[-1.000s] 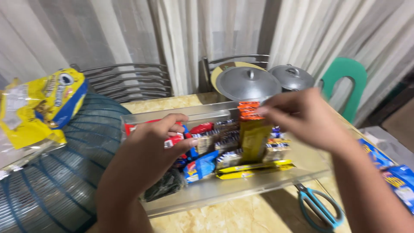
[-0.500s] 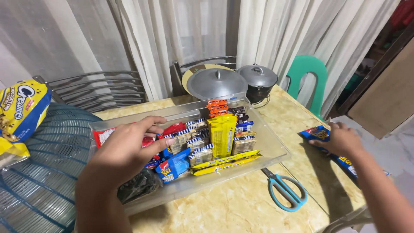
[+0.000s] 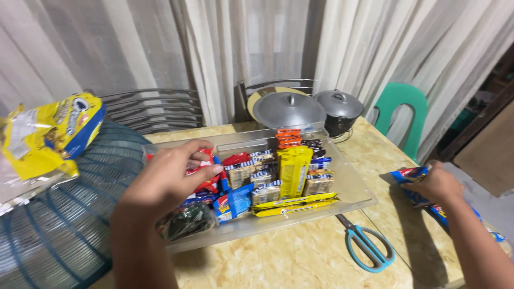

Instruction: Organize snack packs and biscuits into a clear storage tray on a table.

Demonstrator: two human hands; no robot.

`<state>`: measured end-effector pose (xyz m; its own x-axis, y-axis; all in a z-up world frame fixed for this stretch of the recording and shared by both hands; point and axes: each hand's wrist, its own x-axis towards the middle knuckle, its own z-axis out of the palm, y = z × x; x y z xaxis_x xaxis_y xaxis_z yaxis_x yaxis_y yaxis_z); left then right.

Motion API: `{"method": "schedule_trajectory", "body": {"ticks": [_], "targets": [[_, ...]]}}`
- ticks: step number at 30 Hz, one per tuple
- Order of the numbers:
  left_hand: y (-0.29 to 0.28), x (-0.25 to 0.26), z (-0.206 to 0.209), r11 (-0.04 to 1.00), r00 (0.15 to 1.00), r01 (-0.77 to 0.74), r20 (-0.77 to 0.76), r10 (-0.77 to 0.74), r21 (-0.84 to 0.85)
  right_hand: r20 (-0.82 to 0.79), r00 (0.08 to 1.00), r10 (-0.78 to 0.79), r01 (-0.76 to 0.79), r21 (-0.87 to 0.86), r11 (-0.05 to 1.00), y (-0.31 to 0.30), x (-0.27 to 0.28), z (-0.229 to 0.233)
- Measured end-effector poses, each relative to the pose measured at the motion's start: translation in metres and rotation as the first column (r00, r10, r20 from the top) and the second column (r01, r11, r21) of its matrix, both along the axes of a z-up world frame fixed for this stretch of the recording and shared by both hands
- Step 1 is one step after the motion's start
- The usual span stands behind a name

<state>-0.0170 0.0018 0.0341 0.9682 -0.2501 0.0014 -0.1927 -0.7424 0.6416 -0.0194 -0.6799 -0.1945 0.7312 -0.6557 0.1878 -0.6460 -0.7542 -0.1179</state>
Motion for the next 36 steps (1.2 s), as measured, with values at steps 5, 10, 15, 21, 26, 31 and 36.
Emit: {"method": "schedule_trajectory", "body": {"ticks": [5, 10, 15, 21, 26, 31, 36], "targets": [[0.017, 0.016, -0.024, 0.98, 0.935, 0.186, 0.319, -0.153, -0.077, 0.145, 0.988, 0.061, -0.059, -0.019, 0.998, -0.001, 0.01, 0.016], [0.021, 0.015, -0.023, 0.966, 0.946, 0.2, 0.291, -0.146, -0.163, 0.484, 0.833, 0.267, -0.285, -0.037, 0.958, 0.076, 0.016, 0.089], [0.026, 0.017, -0.026, 0.966, 0.939, 0.18, 0.324, -0.113, -0.186, 0.745, 0.539, 0.393, -0.697, 0.132, 0.705, 0.214, -0.003, 0.174], [0.015, 0.011, -0.028, 0.949, 0.897, 0.19, 0.436, -0.065, -0.25, 0.914, 0.209, 0.348, -0.972, 0.232, -0.024, 0.327, -0.003, 0.207], [0.004, -0.002, -0.025, 0.904, 0.84, 0.332, 0.521, -0.152, -0.271, 0.921, 0.106, 0.376, -0.899, 0.25, -0.36, 0.397, 0.004, 0.205], [-0.008, 0.012, -0.042, 0.666, 0.808, 0.572, 0.466, -0.36, -0.479, 0.919, 0.053, 0.392, -0.795, 0.276, -0.54, 0.427, 0.011, 0.201], [-0.013, 0.015, -0.043, 0.601, 0.853, 0.522, 0.359, -0.38, -0.605, 0.936, 0.197, 0.292, -0.638, 0.348, -0.687, 0.407, 0.04, 0.161]]}}
